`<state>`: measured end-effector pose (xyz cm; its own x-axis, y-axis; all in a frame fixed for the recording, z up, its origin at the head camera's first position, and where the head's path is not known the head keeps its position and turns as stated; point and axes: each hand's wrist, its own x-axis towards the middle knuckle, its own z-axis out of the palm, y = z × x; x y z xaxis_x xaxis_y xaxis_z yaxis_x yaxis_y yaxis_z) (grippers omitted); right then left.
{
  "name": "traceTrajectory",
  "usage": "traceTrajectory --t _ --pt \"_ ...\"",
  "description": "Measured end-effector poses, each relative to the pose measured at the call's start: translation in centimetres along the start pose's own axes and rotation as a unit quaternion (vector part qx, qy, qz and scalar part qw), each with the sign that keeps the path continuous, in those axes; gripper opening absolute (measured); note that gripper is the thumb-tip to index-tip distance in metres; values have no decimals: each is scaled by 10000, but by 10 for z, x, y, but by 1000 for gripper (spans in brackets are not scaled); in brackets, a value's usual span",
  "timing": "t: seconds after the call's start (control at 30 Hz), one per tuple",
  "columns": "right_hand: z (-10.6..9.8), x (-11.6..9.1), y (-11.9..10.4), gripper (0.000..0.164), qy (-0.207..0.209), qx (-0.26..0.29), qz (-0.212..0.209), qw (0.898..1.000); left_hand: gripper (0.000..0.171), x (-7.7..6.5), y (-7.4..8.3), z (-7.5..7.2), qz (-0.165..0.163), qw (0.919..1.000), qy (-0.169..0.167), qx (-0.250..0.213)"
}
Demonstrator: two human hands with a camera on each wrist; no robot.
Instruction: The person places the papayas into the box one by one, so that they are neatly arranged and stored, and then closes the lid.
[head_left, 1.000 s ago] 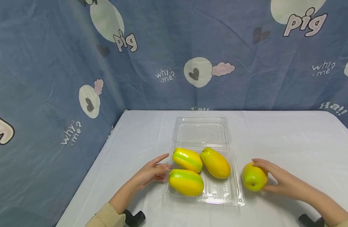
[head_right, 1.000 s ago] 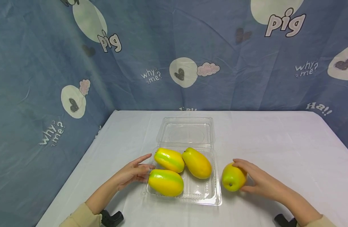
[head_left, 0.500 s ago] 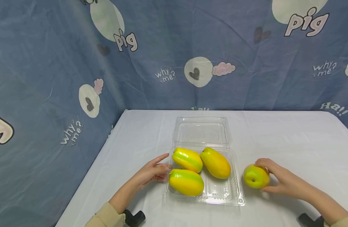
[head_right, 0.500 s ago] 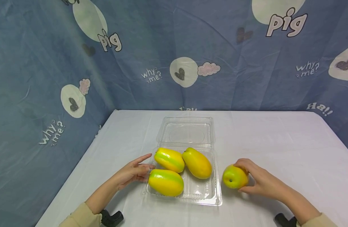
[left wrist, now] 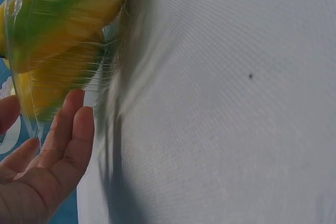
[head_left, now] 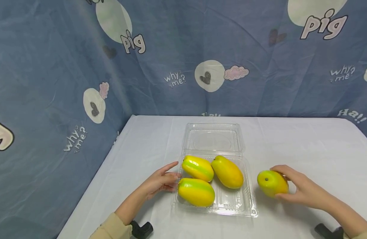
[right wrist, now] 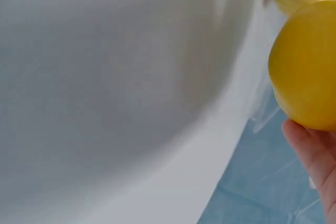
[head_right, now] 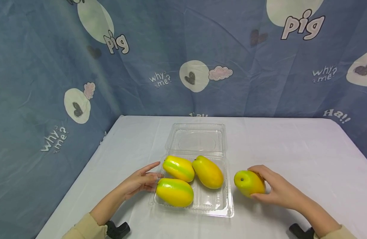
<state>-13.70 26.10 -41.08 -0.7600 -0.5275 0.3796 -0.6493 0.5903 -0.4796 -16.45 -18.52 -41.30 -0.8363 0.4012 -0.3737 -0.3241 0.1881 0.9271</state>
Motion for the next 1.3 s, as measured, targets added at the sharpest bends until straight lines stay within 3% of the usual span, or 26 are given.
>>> traceTrajectory --t 0.2,0.6,0.87,1.3 --pt "-4 8 -21 61 43 -122 411 9991 68 0 1 -1 -16 10000 -1 17" --pt "-5 26 -67 63 614 -344 614 9956 68 1 1 -2 18 10000 0 3" --pt "5 34 -83 60 881 -362 784 9924 69 1 1 -2 23 10000 13 30" --pt "31 44 -96 56 549 -279 868 9943 69 2 0 -1 10 10000 27 7"
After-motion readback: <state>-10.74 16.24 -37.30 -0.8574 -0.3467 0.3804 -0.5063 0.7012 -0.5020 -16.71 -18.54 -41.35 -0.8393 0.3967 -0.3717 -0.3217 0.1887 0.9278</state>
